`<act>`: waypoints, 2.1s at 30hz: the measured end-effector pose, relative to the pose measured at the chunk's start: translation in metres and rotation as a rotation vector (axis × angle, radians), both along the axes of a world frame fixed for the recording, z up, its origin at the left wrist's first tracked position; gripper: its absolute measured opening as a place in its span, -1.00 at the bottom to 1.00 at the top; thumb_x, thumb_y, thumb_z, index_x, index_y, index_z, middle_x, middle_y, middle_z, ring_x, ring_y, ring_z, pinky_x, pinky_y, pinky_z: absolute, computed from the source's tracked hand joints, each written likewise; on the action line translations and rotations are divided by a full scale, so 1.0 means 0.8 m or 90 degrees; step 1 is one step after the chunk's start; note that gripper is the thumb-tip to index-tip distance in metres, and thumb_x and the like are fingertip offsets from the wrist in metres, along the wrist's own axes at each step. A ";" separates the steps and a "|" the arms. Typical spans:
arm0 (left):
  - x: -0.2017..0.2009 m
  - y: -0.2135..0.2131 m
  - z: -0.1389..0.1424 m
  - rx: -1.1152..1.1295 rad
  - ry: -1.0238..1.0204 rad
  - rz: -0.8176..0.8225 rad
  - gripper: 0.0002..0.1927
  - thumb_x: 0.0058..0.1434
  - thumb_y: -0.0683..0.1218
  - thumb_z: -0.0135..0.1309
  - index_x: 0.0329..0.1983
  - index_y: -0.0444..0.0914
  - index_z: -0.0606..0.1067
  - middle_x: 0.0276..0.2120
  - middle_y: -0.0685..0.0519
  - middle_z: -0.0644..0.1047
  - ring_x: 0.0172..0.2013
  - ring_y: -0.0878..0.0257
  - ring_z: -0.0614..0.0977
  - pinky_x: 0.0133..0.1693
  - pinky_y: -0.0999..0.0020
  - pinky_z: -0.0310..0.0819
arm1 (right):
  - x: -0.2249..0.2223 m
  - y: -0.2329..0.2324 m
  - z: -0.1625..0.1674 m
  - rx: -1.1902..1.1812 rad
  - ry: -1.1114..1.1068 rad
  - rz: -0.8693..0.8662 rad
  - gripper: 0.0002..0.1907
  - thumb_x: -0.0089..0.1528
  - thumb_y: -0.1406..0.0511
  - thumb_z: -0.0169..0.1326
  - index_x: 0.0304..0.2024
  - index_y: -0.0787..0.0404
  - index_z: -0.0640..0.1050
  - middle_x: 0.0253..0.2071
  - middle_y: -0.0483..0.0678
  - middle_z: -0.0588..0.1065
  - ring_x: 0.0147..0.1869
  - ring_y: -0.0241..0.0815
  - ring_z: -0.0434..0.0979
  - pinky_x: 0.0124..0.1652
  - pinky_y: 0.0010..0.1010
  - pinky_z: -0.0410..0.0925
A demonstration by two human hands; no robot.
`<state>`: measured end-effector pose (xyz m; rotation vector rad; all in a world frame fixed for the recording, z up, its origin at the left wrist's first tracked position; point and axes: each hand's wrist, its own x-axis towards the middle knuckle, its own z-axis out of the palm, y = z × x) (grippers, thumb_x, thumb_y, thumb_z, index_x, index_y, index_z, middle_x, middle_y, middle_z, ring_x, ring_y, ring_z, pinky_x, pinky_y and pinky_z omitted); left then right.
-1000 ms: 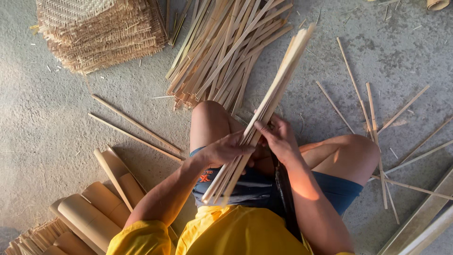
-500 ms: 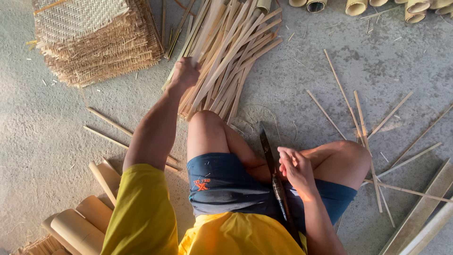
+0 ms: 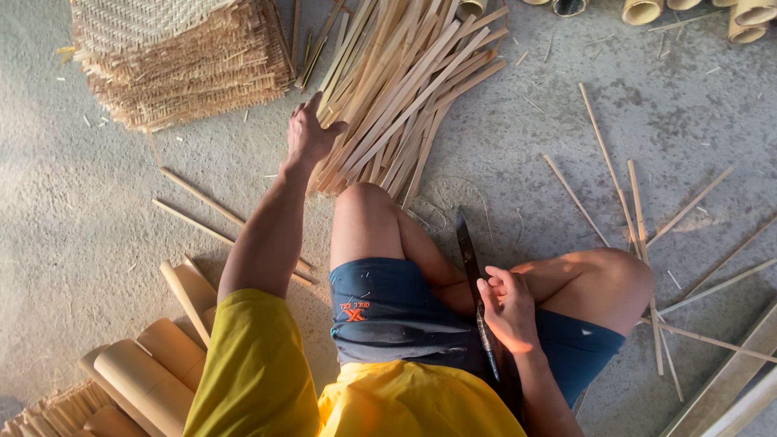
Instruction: The person sits on the floor and splits bamboo poles into thin strips using a knife, then trims the nodes off the strips and places finished strips onto a growing pile beside them.
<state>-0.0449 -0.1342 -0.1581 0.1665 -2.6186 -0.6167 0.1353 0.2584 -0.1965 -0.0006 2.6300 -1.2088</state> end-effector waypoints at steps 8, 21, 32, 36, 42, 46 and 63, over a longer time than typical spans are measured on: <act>0.101 -0.007 -0.065 0.048 -0.372 0.048 -0.65 0.09 -0.01 0.39 -0.14 -0.26 0.58 -0.20 -0.14 0.64 -0.27 -0.01 0.68 -0.26 0.13 0.60 | -0.008 -0.029 -0.015 0.309 0.060 0.188 -0.25 -0.04 0.23 0.34 0.18 0.17 0.36 -0.02 0.09 0.54 0.09 0.17 0.54 -0.02 -0.06 0.43; 0.088 -0.041 -0.046 0.894 -0.336 0.166 -0.69 0.19 -0.13 0.19 -0.01 -0.33 0.58 -0.26 -0.10 0.68 -0.33 0.20 0.73 -0.29 0.35 0.75 | -0.018 -0.033 -0.018 0.345 -0.079 0.149 -0.31 0.02 0.25 0.29 0.22 0.03 0.41 -0.04 0.02 0.56 0.09 0.05 0.56 0.02 -0.12 0.43; 0.098 -0.056 -0.071 0.433 -0.117 0.023 -0.60 0.21 0.00 0.38 0.01 -0.33 0.63 -0.25 -0.07 0.69 -0.25 0.12 0.73 -0.21 0.18 0.62 | -0.022 -0.033 -0.022 0.366 -0.095 0.134 -0.39 0.06 0.22 0.29 0.16 0.13 0.47 -0.14 0.09 0.59 -0.02 0.10 0.60 -0.03 -0.10 0.45; 0.170 -0.111 -0.088 0.263 -0.170 0.192 -0.56 0.12 0.05 0.35 0.00 -0.28 0.64 -0.27 -0.19 0.64 -0.26 -0.02 0.71 -0.19 0.08 0.59 | -0.034 -0.027 -0.045 0.289 -0.036 0.138 -0.41 0.06 0.28 0.27 0.16 0.23 0.50 -0.19 0.17 0.60 -0.11 0.15 0.61 -0.10 -0.08 0.44; 0.383 -0.127 -0.116 0.001 -0.296 0.579 -0.11 0.10 0.04 0.35 0.40 -0.28 0.18 0.25 -0.25 0.26 0.27 -0.18 0.27 0.26 -0.06 0.15 | -0.044 0.013 -0.050 -0.237 -0.283 0.009 -0.76 0.22 0.44 0.08 -0.05 0.37 0.48 -0.30 0.11 0.50 -0.29 -0.12 0.51 -0.26 -0.33 0.39; 0.455 -0.124 -0.135 -0.048 -0.498 0.697 0.11 -0.03 -0.08 0.35 0.44 -0.51 -0.04 0.26 -0.33 0.23 0.23 -0.20 0.30 0.21 -0.07 0.17 | -0.048 0.020 -0.046 -0.321 -0.354 -0.052 -0.76 0.14 0.46 -0.05 -0.13 0.39 0.45 -0.26 0.12 0.57 -0.33 -0.10 0.55 -0.24 -0.36 0.43; 0.366 -0.149 -0.082 0.392 -0.210 0.378 0.16 -0.24 0.10 0.59 0.34 -0.39 0.22 0.02 -0.26 0.49 0.00 -0.05 0.57 0.02 0.02 0.54 | -0.040 0.020 -0.056 -0.387 -0.300 -0.032 -0.82 0.19 0.49 -0.02 -0.14 0.40 0.41 -0.23 0.15 0.50 -0.36 -0.14 0.49 -0.35 -0.36 0.37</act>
